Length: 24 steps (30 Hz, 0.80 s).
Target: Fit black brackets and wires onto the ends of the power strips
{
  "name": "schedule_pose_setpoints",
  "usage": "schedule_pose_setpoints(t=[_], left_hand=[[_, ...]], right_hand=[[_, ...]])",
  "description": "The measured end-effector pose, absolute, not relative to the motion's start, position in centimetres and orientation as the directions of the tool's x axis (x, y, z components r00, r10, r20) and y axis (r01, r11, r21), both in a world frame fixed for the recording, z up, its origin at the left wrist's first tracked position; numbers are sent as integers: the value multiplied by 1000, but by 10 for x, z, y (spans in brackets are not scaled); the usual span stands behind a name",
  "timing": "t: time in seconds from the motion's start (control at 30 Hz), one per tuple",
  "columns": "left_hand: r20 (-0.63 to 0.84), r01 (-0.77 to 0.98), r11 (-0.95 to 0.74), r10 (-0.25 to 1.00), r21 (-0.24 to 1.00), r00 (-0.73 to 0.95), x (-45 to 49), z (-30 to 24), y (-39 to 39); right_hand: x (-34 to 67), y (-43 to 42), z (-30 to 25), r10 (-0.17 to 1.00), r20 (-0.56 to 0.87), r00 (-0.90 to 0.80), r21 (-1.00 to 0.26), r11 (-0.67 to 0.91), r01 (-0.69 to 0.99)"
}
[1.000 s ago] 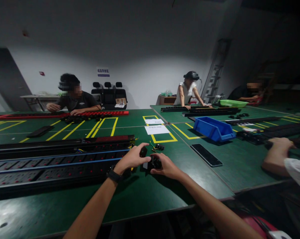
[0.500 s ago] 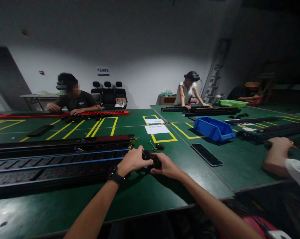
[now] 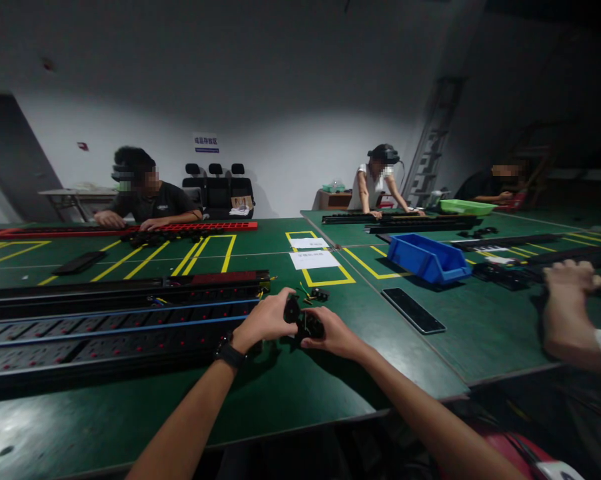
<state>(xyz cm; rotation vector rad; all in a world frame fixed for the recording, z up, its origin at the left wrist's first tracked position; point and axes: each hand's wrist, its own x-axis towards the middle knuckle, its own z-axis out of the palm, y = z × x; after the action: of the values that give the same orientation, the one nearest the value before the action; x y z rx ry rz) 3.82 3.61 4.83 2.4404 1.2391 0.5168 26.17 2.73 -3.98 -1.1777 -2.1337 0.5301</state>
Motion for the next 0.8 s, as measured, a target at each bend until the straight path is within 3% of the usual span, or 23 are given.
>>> schedule_pose_setpoints(t=[0.2, 0.6, 0.8], left_hand=[[178, 529, -729, 645, 435, 743, 27, 45, 43], [64, 574, -736, 634, 359, 771, 27, 31, 41], [126, 572, -756, 631, 318, 765, 25, 33, 42]], right_hand=[[262, 28, -41, 858, 328, -396, -623, 512, 592], [260, 27, -36, 836, 334, -434, -567, 547, 617], [260, 24, -35, 822, 347, -451, -564, 567, 600]])
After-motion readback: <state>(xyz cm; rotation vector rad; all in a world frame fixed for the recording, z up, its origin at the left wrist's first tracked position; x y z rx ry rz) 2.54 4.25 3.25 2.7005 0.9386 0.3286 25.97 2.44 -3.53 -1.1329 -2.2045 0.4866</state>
